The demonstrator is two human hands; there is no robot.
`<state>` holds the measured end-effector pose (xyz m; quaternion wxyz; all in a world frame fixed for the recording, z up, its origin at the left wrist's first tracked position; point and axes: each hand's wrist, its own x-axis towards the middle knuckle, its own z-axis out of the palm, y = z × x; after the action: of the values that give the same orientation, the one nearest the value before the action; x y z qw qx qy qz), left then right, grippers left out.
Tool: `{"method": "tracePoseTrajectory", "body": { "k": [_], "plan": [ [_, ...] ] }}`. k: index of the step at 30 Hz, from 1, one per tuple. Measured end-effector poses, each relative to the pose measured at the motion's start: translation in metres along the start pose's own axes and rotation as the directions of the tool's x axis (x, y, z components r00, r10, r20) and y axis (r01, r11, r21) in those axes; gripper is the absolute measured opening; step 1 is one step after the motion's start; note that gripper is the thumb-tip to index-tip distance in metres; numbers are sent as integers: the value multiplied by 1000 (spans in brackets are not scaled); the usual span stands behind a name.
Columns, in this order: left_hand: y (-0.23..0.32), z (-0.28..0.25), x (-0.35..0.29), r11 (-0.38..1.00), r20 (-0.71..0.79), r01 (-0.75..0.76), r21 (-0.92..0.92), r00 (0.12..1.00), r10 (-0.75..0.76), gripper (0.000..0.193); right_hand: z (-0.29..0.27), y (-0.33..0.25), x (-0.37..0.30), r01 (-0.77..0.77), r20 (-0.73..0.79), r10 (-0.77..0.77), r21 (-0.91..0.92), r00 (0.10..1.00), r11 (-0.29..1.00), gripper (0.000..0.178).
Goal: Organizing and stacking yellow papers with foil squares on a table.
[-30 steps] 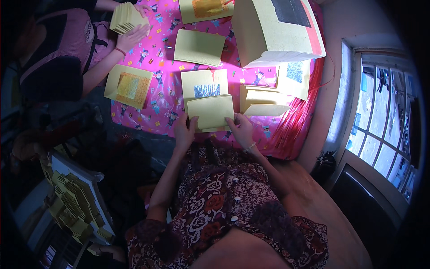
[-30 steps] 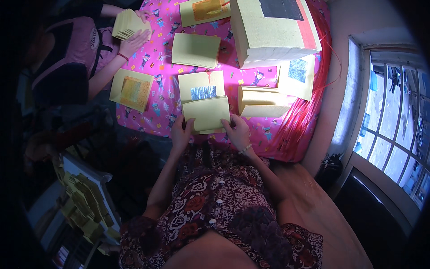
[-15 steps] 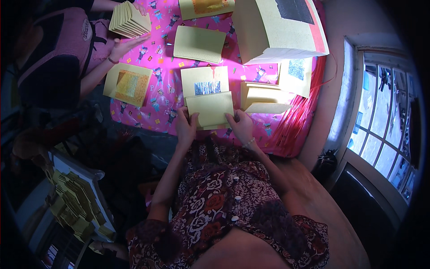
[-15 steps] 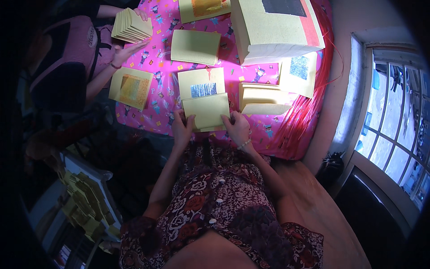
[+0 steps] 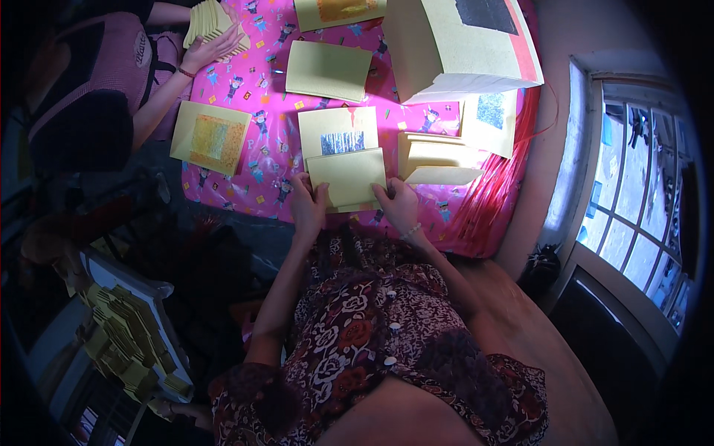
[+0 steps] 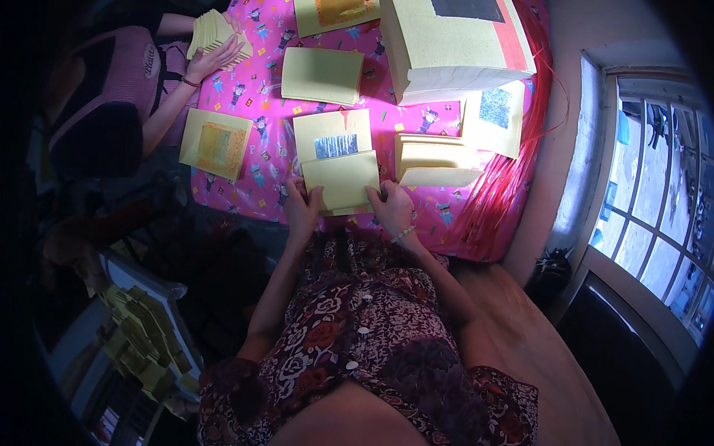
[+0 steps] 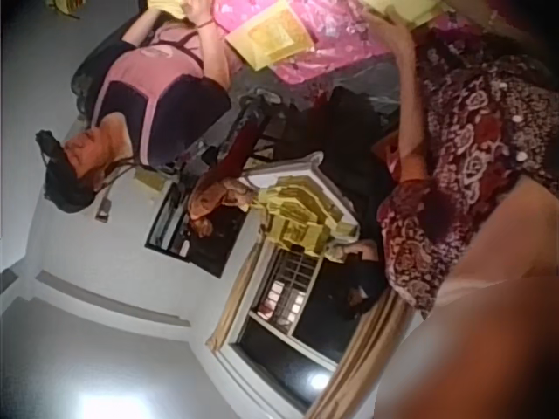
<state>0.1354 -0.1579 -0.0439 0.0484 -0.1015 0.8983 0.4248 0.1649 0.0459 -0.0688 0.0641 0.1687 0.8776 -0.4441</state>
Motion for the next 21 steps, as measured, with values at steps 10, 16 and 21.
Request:
{"method": "tracePoseTrajectory", "body": {
  "k": [10,16,21],
  "plan": [
    [1,11,1,839,110,-191,509,982,156,26,1,-7,-1,57,-51,-62,-104,997,993,38],
    [23,25,-8,776,199,-163,609,979,50,39,5,-5,-1,104,-104,-118,-137,988,985,37],
    [23,32,-18,733,172,-243,635,970,173,47,5,-7,-3,84,-99,-91,-76,991,994,37]
  ]
}}
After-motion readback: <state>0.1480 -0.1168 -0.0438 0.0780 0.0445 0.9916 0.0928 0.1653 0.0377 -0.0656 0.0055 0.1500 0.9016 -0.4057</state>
